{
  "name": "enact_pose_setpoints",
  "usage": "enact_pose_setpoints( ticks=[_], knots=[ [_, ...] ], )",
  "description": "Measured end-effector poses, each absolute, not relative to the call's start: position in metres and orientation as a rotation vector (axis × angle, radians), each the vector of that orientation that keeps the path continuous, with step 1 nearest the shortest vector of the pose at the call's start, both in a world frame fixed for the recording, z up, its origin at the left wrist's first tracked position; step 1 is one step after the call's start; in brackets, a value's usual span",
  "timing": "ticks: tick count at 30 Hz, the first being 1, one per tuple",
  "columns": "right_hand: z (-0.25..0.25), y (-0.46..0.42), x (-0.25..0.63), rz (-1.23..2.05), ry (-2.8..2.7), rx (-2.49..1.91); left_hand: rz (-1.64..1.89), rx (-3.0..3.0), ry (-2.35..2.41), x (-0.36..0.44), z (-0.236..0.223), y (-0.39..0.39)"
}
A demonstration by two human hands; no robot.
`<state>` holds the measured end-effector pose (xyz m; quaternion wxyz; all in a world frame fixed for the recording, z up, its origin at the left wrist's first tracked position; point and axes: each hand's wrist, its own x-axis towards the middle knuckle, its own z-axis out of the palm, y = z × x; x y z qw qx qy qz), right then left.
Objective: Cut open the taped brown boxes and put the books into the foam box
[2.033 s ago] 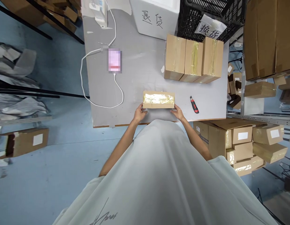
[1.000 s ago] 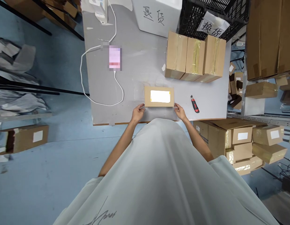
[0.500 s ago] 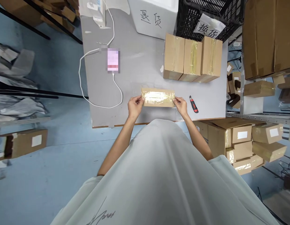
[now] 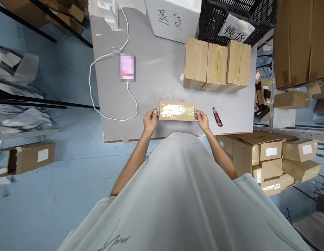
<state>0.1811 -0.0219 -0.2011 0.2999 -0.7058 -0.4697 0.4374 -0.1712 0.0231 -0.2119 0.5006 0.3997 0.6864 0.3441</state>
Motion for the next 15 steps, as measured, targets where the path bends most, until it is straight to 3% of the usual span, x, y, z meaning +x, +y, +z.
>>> enact_pose_setpoints(
  ticks=[8,15],
  knots=[
    [-0.206,-0.041,0.173,1.392,-1.114,-1.87,0.629,0.951,1.603,-0.168,-0.223,0.001],
    [-0.19,-0.025,0.173,1.298,-1.205,-1.742,0.767,1.011,1.524,-0.164,-0.21,0.006]
  ],
)
